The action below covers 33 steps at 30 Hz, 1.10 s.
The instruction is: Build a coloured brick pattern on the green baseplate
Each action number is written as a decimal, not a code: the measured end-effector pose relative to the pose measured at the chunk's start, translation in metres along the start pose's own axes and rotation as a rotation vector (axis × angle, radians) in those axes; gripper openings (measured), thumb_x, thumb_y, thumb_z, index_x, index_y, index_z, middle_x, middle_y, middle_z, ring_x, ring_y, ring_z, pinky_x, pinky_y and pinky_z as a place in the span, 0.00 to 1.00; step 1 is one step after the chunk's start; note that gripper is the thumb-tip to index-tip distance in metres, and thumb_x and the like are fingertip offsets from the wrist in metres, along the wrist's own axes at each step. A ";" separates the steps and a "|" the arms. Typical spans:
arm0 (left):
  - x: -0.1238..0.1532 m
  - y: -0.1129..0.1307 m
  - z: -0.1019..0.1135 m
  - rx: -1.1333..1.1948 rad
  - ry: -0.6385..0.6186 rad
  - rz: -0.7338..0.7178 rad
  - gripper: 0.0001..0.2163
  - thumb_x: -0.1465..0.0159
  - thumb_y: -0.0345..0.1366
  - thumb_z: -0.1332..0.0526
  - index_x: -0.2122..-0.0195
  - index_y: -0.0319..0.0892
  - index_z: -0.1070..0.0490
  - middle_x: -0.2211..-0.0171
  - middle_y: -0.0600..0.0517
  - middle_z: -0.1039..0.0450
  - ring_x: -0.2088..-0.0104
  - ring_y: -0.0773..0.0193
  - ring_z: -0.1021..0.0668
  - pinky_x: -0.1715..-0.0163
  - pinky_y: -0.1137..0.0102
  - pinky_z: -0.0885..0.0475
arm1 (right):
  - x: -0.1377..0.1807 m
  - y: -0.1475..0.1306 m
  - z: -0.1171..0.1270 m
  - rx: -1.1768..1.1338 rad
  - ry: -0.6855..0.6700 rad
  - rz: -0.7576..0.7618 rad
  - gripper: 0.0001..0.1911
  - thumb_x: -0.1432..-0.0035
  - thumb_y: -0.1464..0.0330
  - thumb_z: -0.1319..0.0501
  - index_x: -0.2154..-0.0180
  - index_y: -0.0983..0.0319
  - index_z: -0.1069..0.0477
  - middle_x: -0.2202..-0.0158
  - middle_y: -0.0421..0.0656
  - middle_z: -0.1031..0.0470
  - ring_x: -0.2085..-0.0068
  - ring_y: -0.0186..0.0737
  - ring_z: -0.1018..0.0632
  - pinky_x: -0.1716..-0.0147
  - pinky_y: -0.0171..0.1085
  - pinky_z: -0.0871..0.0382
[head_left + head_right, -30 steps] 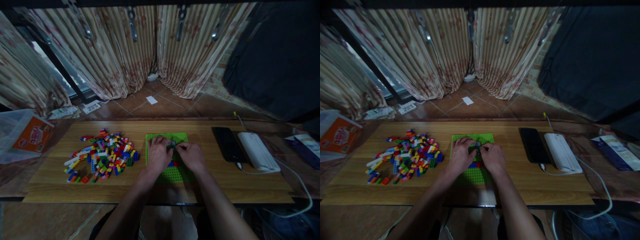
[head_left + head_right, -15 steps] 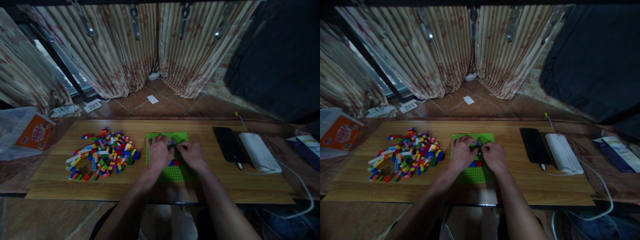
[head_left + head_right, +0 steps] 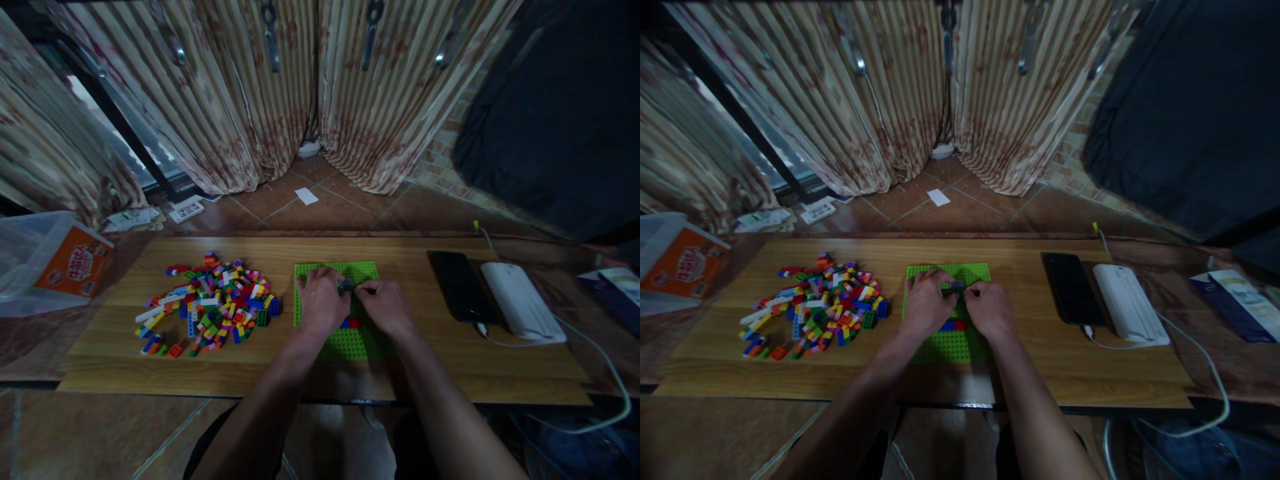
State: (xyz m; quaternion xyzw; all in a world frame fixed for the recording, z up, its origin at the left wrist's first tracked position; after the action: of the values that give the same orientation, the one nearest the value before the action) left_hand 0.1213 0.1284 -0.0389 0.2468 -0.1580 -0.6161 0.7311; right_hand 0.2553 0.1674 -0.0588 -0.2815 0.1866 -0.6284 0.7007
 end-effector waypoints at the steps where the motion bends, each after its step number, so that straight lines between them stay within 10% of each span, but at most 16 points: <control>1: 0.000 0.000 0.000 -0.007 -0.002 0.011 0.09 0.43 0.31 0.36 0.60 0.45 0.25 0.52 0.48 0.23 0.47 0.48 0.28 0.44 0.45 0.40 | 0.000 0.000 0.000 0.001 -0.003 0.001 0.12 0.44 0.67 0.42 0.69 0.61 0.18 0.70 0.45 0.18 0.67 0.44 0.19 0.68 0.38 0.32; 33: 0.013 -0.024 0.025 0.195 0.067 -0.047 0.07 0.36 0.31 0.40 0.62 0.43 0.21 0.61 0.50 0.19 0.59 0.60 0.20 0.53 0.67 0.27 | 0.002 0.013 0.004 -0.162 -0.089 0.056 0.12 0.50 0.62 0.39 0.71 0.60 0.19 0.70 0.44 0.17 0.67 0.44 0.20 0.65 0.40 0.31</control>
State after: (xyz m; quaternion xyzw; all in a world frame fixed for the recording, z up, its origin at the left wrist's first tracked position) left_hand 0.0908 0.1085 -0.0327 0.3409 -0.1867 -0.6061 0.6939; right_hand 0.2682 0.1672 -0.0633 -0.3595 0.2133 -0.5784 0.7005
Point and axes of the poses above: each hand's wrist, its own x-axis away from the middle knuckle, its own z-axis out of the back of the hand, y = z × x, the point moved 5 cm from there along -x, towards the middle knuckle
